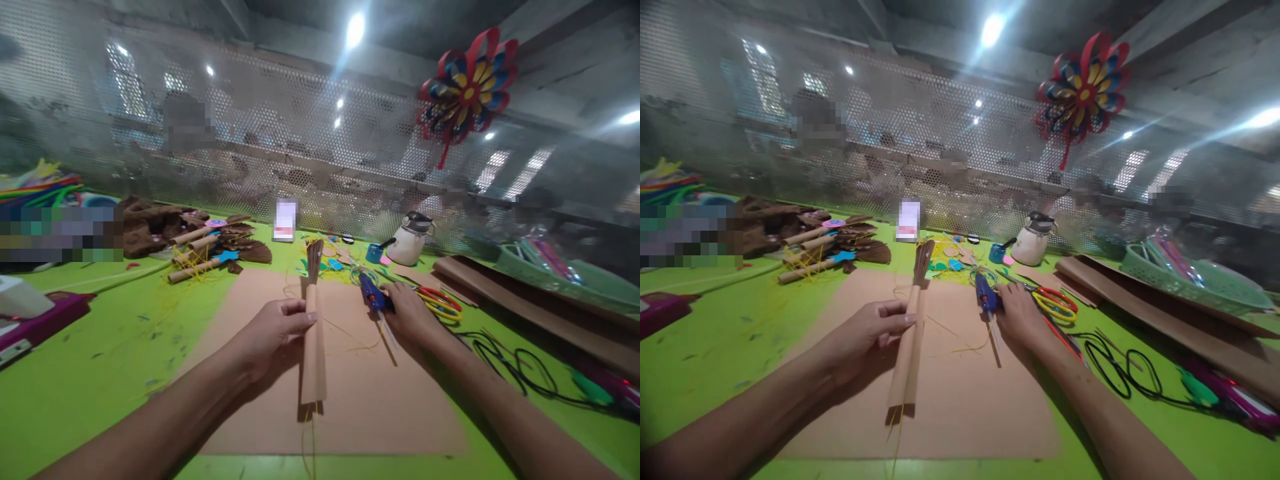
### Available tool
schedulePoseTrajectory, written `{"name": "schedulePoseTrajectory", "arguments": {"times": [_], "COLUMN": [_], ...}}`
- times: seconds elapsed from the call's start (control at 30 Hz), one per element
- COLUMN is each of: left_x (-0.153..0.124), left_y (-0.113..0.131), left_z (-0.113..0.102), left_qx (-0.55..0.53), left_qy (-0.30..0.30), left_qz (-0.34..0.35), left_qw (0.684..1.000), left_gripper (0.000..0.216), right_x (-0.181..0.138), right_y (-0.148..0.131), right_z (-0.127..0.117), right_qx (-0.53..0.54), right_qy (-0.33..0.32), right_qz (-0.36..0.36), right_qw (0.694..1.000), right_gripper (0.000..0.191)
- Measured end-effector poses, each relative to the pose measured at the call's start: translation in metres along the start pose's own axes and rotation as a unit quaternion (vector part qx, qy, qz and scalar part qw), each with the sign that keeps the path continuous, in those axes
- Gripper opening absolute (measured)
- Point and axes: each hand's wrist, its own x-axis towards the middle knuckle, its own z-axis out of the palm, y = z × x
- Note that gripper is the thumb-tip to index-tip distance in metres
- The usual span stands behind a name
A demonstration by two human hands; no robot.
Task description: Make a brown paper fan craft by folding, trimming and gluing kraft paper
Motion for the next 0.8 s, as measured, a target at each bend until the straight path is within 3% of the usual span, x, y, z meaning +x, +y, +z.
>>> {"name": "schedulePoseTrajectory", "arguments": {"times": [0.1,0.23,0.4,0.53,0.67,0.8], "left_x": [0.001,0.002,0.003,0.001,-0.004,-0.009], "left_y": [0.001,0.001,0.0,0.001,0.002,0.005], "left_z": [0.0,-0.001,-0.002,-0.001,0.001,0.004], "left_qx": [-0.003,-0.025,-0.037,-0.045,-0.037,-0.016], "left_qy": [0.009,0.01,-0.003,-0.007,-0.004,0.01], "left_qz": [-0.002,-0.005,0.004,0.004,-0.012,-0.027], "left_qw": [1.0,1.0,0.999,0.999,0.999,0.999], "left_gripper": [0.016,0.011,0.015,0.021,0.03,0.031], "right_x": [0.002,0.004,-0.001,-0.02,-0.039,-0.045], "right_y": [0.004,0.01,0.003,-0.019,-0.04,-0.046], "right_z": [0.008,0.009,-0.022,-0.053,-0.067,-0.068], "right_qx": [0.051,0.141,0.265,0.469,0.441,0.416], "right_qy": [0.026,0.058,0.078,-0.015,-0.109,-0.163], "right_qz": [0.012,0.059,0.108,0.094,0.043,0.029], "right_qw": [0.998,0.986,0.955,0.878,0.89,0.894], "right_gripper": [0.045,0.021,0.034,0.036,0.037,0.043]}}
